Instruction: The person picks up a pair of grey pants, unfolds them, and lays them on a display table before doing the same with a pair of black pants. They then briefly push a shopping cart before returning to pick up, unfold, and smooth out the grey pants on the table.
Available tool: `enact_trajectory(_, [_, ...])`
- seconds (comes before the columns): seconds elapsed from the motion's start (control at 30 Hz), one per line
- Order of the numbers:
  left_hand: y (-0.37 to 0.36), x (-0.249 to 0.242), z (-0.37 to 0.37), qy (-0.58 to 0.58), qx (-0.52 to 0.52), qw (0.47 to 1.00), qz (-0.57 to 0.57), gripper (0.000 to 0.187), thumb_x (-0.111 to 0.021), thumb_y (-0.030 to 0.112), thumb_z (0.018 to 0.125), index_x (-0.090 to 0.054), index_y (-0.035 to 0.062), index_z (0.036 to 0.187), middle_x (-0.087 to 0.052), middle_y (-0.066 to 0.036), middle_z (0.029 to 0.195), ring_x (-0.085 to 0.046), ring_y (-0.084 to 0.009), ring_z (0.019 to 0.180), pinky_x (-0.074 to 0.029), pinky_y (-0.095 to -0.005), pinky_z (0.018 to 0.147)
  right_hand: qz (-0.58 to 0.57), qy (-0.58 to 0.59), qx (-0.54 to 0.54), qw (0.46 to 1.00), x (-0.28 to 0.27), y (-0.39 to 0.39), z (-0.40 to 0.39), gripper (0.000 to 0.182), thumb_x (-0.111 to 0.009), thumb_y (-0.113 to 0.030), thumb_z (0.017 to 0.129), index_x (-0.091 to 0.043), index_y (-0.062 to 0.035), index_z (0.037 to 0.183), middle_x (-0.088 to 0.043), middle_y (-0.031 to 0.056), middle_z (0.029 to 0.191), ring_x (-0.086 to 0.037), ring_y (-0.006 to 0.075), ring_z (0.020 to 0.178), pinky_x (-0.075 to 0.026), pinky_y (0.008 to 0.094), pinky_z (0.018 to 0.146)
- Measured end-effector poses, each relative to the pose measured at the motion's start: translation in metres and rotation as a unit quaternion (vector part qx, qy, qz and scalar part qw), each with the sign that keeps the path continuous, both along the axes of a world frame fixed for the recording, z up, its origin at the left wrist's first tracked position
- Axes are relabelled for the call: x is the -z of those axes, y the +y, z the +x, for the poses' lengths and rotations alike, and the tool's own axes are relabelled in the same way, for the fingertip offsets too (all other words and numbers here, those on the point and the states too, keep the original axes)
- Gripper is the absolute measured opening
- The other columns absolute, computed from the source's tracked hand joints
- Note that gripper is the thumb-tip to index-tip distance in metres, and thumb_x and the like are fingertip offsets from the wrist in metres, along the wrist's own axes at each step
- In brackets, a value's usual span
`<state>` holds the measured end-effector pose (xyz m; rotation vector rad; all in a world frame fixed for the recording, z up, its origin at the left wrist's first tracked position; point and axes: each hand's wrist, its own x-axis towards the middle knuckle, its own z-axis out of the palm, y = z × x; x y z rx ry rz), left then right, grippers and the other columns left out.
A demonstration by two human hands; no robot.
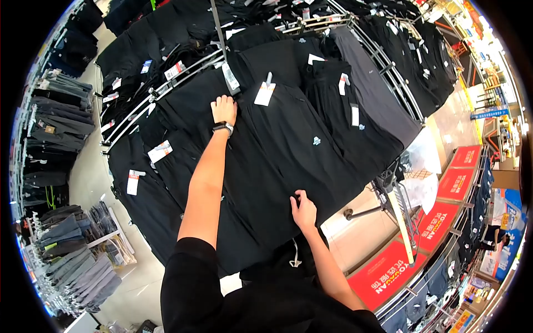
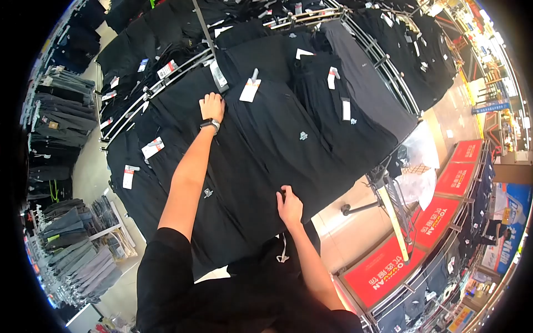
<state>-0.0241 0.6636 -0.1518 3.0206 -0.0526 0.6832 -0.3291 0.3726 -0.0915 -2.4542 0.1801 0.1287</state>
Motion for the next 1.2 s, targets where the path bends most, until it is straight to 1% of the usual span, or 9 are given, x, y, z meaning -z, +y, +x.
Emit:
enact_trajectory(0.13, [0.006, -0.016, -0.006, -0.005, 0.023, 0.996, -0.085, 0.019, -0.066, 0.024, 0.083, -0.059, 0.012, 0.096, -0.055, -0.005, 0.092, -0.053, -0.0244, 0.091, -0.038, -0.0398, 0.078, 0.056, -0.081, 0.016, 0.995, -0.02, 0.005, -0.004, 0.031, -0.069, -0.014, 0.084, -0.057, -0.0048, 0.111, -0.059, 0.0118, 0.107, -0.061, 0.0283, 0.088, -0.051, 0.0382, 0.076])
enact_trajectory(0.23, [0.013, -0.058, -0.037, -0.074, 0.053, 0.991, -0.098, 0.029, -0.066, 0.024, 0.084, -0.059, 0.0107, 0.109, -0.055, -0.008, 0.105, -0.052, -0.0268, 0.1, -0.039, -0.0412, 0.086, 0.006, -0.216, -0.071, 0.974, -0.04, 0.005, -0.017, 0.029, -0.072, -0.011, 0.079, -0.06, -0.0055, 0.104, -0.059, 0.01, 0.108, -0.059, 0.029, 0.096, -0.048, 0.0394, 0.083])
enact_trajectory(0.4, [0.037, -0.073, -0.117, 0.02, 0.161, 0.986, -0.025, 0.051, -0.065, 0.029, 0.085, -0.05, 0.0096, 0.13, -0.041, -0.016, 0.14, -0.04, -0.032, 0.129, -0.032, -0.0455, 0.106, 0.059, -0.172, -0.219, 0.959, -0.043, 0.024, -0.061, 0.028, -0.077, -0.013, 0.072, -0.064, -0.0075, 0.096, -0.06, 0.0075, 0.11, -0.056, 0.0281, 0.105, -0.045, 0.0394, 0.091])
enact_trajectory(0.5, [0.062, -0.049, -0.146, 0.086, 0.122, 0.989, 0.022, 0.075, -0.06, 0.048, 0.086, -0.036, 0.0072, 0.144, -0.03, -0.021, 0.149, -0.031, -0.034, 0.138, -0.026, -0.0473, 0.112, -0.031, -0.084, -0.278, 0.956, -0.05, 0.043, -0.075, 0.053, -0.076, -0.026, 0.075, -0.057, -0.0099, 0.122, -0.044, 0.0143, 0.138, -0.04, 0.0337, 0.129, -0.03, 0.0505, 0.108])
enact_trajectory(0.53, [0.073, -0.038, -0.152, 0.106, 0.098, 0.989, 0.039, 0.082, -0.055, 0.055, 0.087, -0.031, 0.003, 0.146, -0.028, -0.022, 0.151, -0.028, -0.0351, 0.139, -0.024, -0.047, 0.113, -0.093, -0.06, -0.296, 0.949, -0.03, 0.044, -0.083, 0.078, -0.078, -0.038, 0.07, -0.046, -0.0123, 0.137, -0.03, 0.0187, 0.149, -0.027, 0.0382, 0.138, -0.021, 0.0591, 0.11])
enact_trajectory(0.67, [0.089, -0.014, -0.155, 0.096, 0.081, 0.992, 0.003, 0.088, -0.049, 0.059, 0.089, -0.027, -0.0056, 0.144, -0.026, -0.022, 0.151, -0.027, -0.0357, 0.14, -0.02, -0.0444, 0.116, -0.169, -0.007, -0.244, 0.955, -0.052, 0.042, -0.07, 0.108, -0.08, -0.056, 0.059, -0.034, -0.0148, 0.146, -0.02, 0.0248, 0.152, -0.017, 0.045, 0.141, -0.018, 0.0662, 0.106])
enact_trajectory(0.8, [0.088, -0.001, -0.148, 0.131, 0.051, 0.99, 0.018, 0.091, -0.041, 0.064, 0.09, -0.024, -0.0063, 0.145, -0.024, -0.021, 0.153, -0.023, -0.0332, 0.142, -0.016, -0.0437, 0.117, -0.209, 0.011, -0.199, 0.957, -0.054, 0.016, -0.069, 0.118, -0.078, -0.065, 0.057, -0.029, -0.0069, 0.147, -0.019, 0.0322, 0.149, -0.019, 0.0488, 0.139, -0.02, 0.062, 0.108])
enact_trajectory(1.17, [0.083, -0.008, -0.138, 0.294, -0.001, 0.955, 0.038, 0.093, -0.032, 0.067, 0.091, -0.013, -0.0032, 0.149, -0.011, -0.018, 0.158, -0.01, -0.0296, 0.146, -0.008, -0.0415, 0.119, -0.204, -0.053, -0.178, 0.961, -0.033, 0.009, -0.082, 0.118, -0.068, -0.075, 0.06, -0.031, -0.0039, 0.146, -0.025, 0.0314, 0.148, -0.022, 0.0469, 0.138, -0.02, 0.059, 0.11])
enact_trajectory(1.2, [0.079, -0.008, -0.141, 0.256, 0.005, 0.966, 0.022, 0.088, -0.039, 0.06, 0.092, -0.017, -0.0045, 0.148, -0.017, -0.019, 0.156, -0.015, -0.0316, 0.145, -0.012, -0.0435, 0.118, -0.204, -0.054, -0.173, 0.962, -0.036, 0.008, -0.085, 0.118, -0.068, -0.075, 0.06, -0.031, -0.0039, 0.146, -0.025, 0.0314, 0.148, -0.022, 0.0469, 0.138, -0.02, 0.059, 0.11])
